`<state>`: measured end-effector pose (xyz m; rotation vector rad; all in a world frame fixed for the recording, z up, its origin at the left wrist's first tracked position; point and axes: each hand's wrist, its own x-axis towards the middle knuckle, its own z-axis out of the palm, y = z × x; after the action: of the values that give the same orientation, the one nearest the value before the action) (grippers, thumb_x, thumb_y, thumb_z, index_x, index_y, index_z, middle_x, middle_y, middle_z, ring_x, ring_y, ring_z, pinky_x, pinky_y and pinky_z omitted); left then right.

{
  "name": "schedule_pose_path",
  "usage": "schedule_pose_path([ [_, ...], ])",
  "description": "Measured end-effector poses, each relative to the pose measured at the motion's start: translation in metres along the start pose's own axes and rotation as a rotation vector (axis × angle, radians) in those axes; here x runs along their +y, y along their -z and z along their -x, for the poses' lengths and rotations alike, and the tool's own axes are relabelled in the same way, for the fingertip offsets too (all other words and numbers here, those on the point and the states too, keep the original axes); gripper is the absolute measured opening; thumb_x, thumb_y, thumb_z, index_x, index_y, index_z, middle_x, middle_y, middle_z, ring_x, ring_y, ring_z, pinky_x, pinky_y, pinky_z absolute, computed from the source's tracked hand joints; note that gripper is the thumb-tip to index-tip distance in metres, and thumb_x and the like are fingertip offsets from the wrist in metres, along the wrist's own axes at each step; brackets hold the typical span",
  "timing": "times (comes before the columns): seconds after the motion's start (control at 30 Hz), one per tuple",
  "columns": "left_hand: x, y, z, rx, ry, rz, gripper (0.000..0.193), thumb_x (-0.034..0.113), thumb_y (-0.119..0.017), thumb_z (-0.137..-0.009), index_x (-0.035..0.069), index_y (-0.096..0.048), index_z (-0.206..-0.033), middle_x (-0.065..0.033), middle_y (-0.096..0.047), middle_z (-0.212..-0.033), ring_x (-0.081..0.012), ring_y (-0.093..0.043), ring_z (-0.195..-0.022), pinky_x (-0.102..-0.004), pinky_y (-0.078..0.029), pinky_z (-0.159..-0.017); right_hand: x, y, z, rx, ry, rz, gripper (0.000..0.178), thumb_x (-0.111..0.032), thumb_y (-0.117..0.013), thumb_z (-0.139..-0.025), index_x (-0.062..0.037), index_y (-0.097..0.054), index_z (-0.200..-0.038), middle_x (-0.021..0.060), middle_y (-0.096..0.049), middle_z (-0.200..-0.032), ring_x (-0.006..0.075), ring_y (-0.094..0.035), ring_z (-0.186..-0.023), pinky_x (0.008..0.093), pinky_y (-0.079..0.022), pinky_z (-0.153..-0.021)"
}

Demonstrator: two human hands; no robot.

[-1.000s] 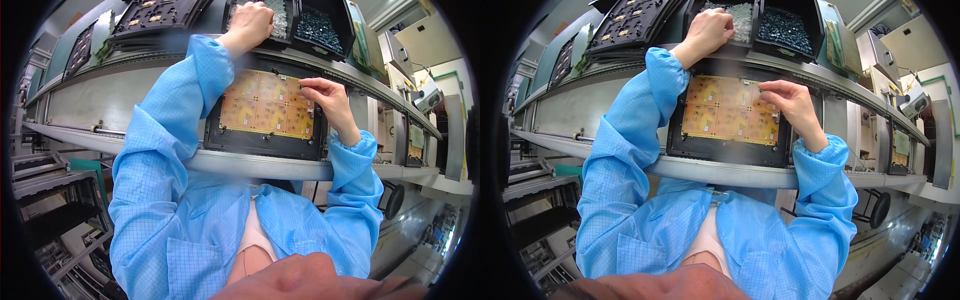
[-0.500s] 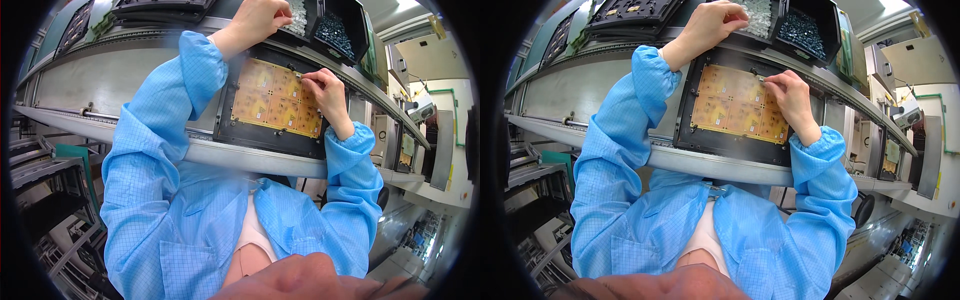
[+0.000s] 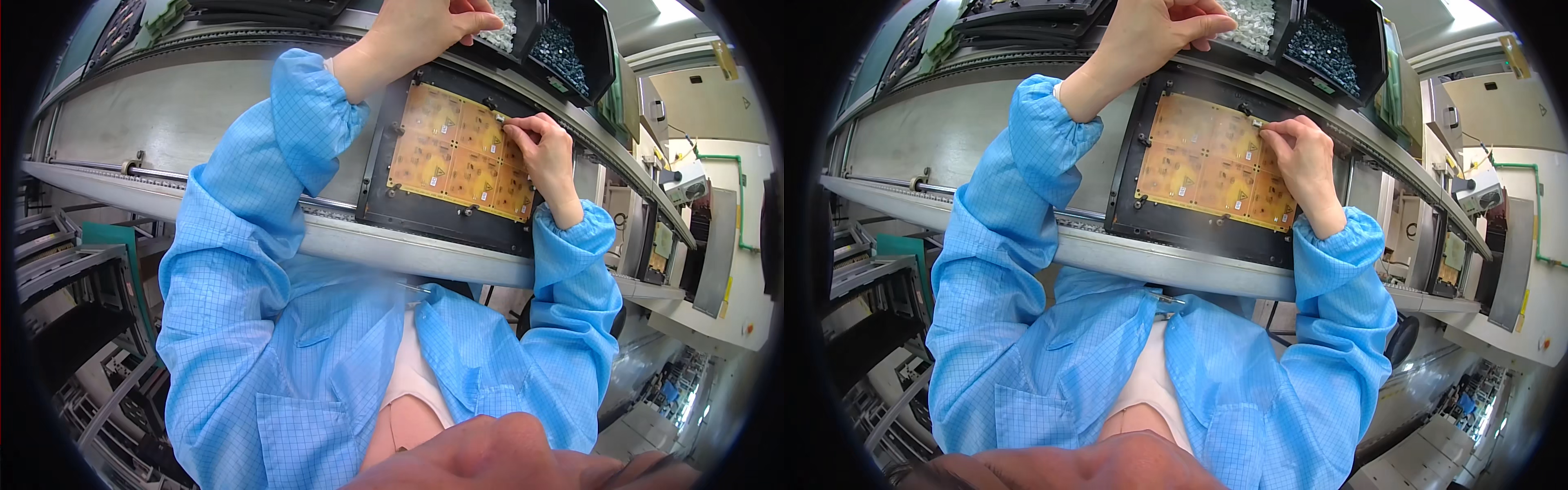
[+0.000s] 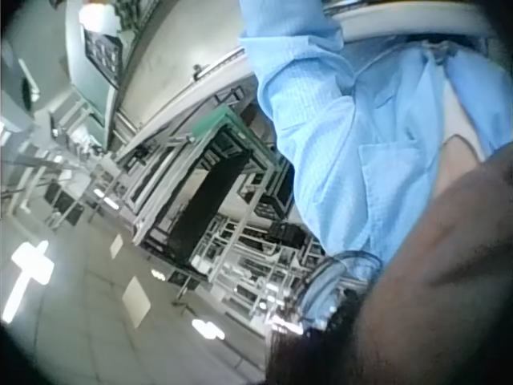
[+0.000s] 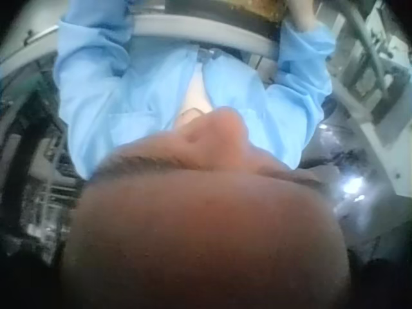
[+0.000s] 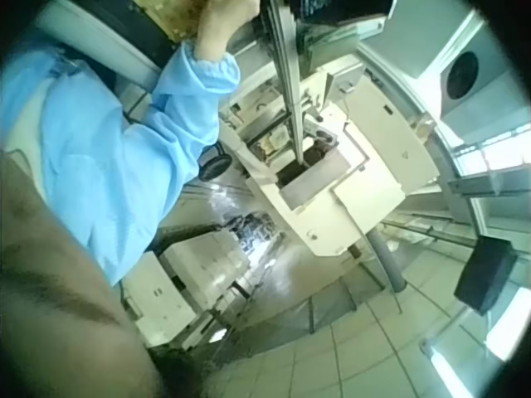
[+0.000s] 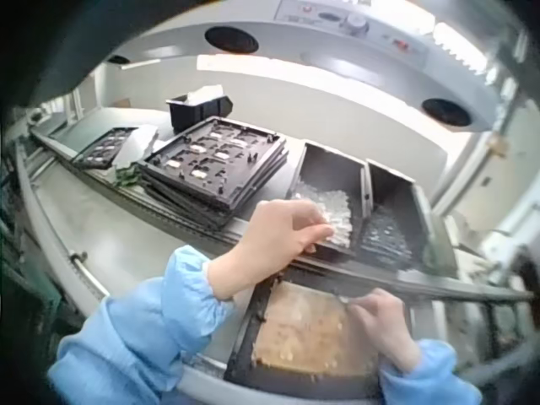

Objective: Assembling electronic components onto PCBs at a workstation and organizing tray racks.

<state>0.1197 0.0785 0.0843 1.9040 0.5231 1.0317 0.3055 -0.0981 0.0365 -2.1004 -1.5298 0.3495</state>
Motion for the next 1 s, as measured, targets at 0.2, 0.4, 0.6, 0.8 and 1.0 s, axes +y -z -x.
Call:
schedule_pose_path([
  [0.2, 0.001, 0.003, 0.001, -0.017, 0.019, 0.016, 0.018, 0.018, -0.073, -0.085, 0.0, -0.071, -0.088, -0.0111, -0.068, -0.068, -0.0124, -0.064, -0.059, -0.0258, -0.05, -0.056, 0.001, -0.012, -0.001, 0.071, 0.042, 0.113, 0.014, -0.012, -0.073, -0.083, 0.0003, -0.073, -0.089, 0.0139, -0.066, -0.086, 0.0292, -0.067, -0.078, 0.0359, -0.053, -0.074],
  [0.4, -0.021, -0.002, 0.011, -0.09, 0.057, -0.052, 0.015, 0.02, -0.072, -0.087, 0.007, -0.077, -0.092, -0.0039, -0.07, -0.075, -0.0132, -0.066, -0.065, -0.0282, -0.054, -0.063, 0.0, -0.012, -0.007, 0.173, 0.166, 0.106, 0.011, -0.014, -0.072, -0.083, -0.0027, -0.071, -0.086, 0.014, -0.067, -0.085, 0.031, -0.065, -0.081, 0.0387, -0.052, -0.073],
  [0.6, -0.032, -0.014, 0.033, -0.29, 0.123, 0.04, 0.018, 0.016, -0.068, -0.091, 0.002, -0.074, -0.101, -0.0065, -0.073, -0.083, -0.0101, -0.066, -0.075, -0.0249, -0.054, -0.07, 0.046, 0.025, -0.101, 0.386, 0.414, 0.392, 0.019, -0.016, -0.065, -0.09, -0.0079, -0.069, -0.107, 0.0138, -0.069, -0.103, 0.0334, -0.065, -0.097, 0.0398, -0.052, -0.084],
  [0.8, -0.034, -0.021, 0.056, -0.385, 0.149, 0.032, 0.013, 0.007, -0.066, -0.09, 0.0, -0.069, -0.101, -0.0078, -0.071, -0.079, -0.013, -0.07, -0.071, -0.0273, -0.055, -0.061, 0.067, 0.012, -0.166, 0.103, 0.207, 0.467, 0.024, -0.019, -0.066, -0.088, -0.0091, -0.07, -0.11, 0.0168, -0.07, -0.104, 0.0341, -0.066, -0.1, 0.0406, -0.052, -0.088],
  [1.0, -0.033, -0.029, 0.066, -0.432, 0.065, -0.135, 0.009, 0.013, -0.071, -0.082, 0.006, -0.072, -0.087, -0.0084, -0.07, -0.086, -0.0197, -0.07, -0.074, -0.0329, -0.055, -0.065, 0.051, 0.007, -0.159, 0.173, 0.236, 0.562, 0.016, -0.017, -0.067, -0.087, -0.009, -0.074, -0.1, 0.016, -0.071, -0.094, 0.0364, -0.067, -0.091, 0.0429, -0.053, -0.083],
])
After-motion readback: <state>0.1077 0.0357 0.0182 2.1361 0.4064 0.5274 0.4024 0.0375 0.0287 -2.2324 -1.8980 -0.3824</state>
